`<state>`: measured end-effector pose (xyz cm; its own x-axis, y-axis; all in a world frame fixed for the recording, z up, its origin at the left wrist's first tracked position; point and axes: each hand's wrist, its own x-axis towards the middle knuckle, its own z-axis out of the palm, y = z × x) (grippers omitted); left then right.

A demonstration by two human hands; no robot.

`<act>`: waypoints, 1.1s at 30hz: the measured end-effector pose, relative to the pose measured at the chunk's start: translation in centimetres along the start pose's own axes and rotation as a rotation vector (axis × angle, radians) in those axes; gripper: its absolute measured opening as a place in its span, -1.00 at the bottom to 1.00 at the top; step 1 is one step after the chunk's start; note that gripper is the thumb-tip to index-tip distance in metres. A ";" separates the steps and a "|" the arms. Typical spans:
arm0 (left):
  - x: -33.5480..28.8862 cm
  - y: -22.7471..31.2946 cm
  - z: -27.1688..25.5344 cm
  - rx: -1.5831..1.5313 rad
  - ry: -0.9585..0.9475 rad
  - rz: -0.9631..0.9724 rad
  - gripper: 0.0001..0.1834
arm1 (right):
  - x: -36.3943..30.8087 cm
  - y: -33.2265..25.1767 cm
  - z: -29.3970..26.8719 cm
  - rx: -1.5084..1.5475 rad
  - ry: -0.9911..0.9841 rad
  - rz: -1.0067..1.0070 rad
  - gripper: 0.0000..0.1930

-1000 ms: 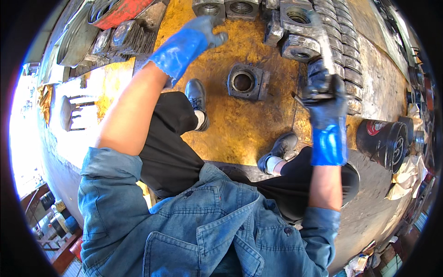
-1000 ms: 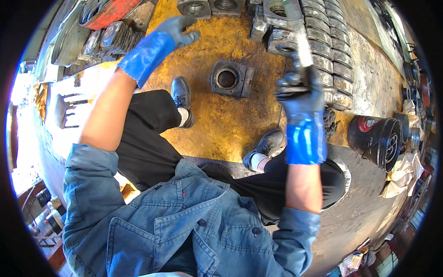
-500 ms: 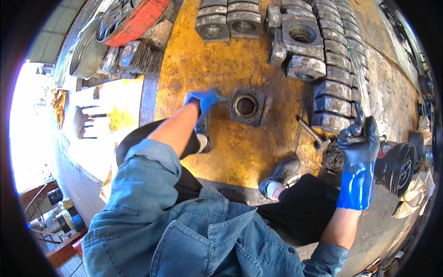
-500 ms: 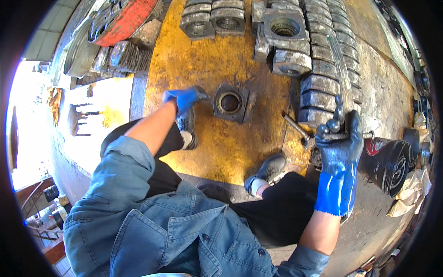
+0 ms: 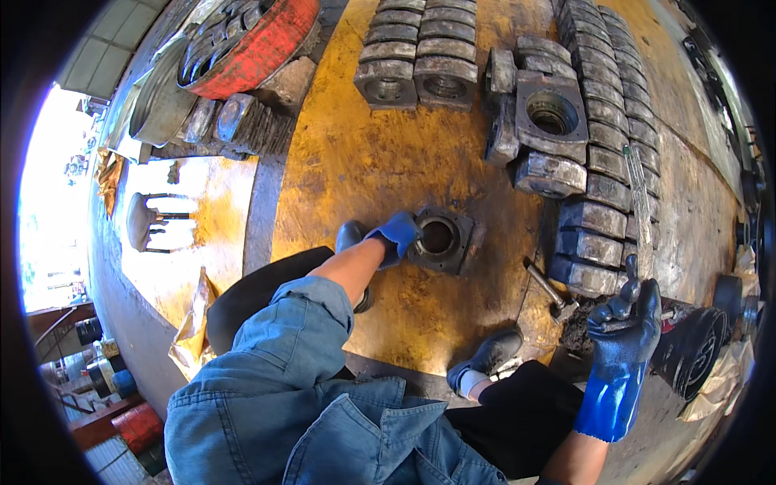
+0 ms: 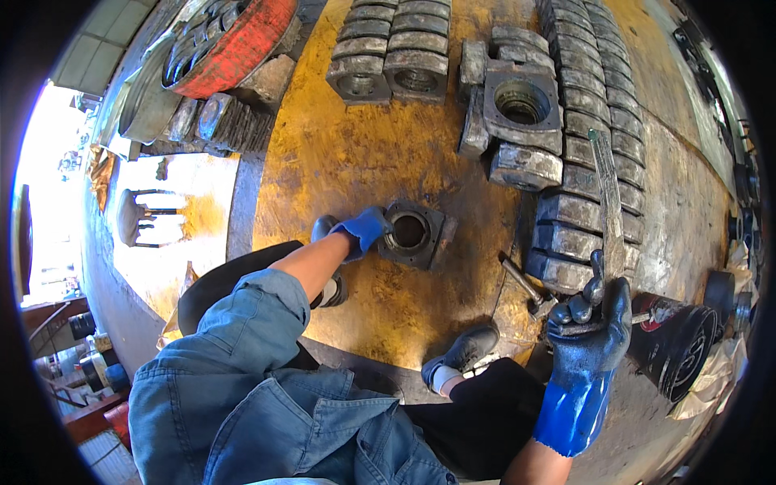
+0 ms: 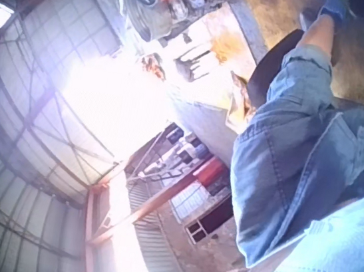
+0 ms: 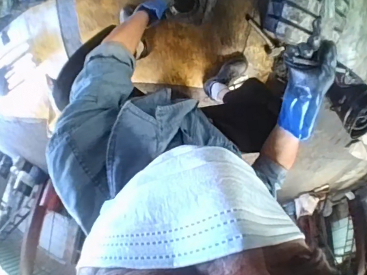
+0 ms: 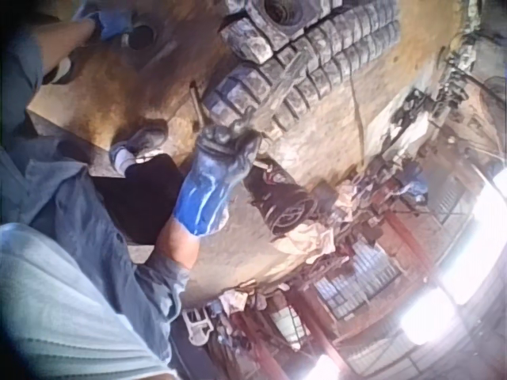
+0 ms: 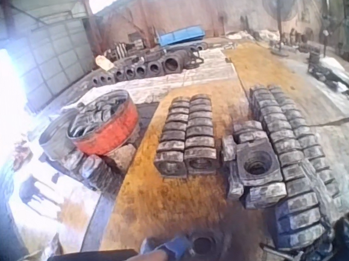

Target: The person applies a dark grease or lubricant to the interior and exterior of circular metal rings and square metal blocks using a spatula.

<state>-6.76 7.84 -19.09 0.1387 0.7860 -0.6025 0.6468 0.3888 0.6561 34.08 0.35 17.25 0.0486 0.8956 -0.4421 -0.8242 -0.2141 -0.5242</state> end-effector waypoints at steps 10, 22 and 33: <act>3.0 14.7 -8.9 0.906 0.015 0.107 -0.70 | 1.1 0.7 3.5 0.020 0.133 -0.024 -0.62; 9.1 12.1 -22.9 1.275 1.275 0.596 -0.60 | 0.8 0.3 1.8 0.002 0.061 -0.034 -0.64; 10.8 3.6 -18.1 -1.153 0.636 0.002 -0.21 | 0.9 1.1 1.9 -0.054 0.052 -0.048 -0.65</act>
<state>-16.49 26.42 -15.01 -0.4410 0.7512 -0.4911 -0.4041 0.3224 0.8560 32.16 1.63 17.66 0.1176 0.8843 -0.4518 -0.7890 -0.1932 -0.5833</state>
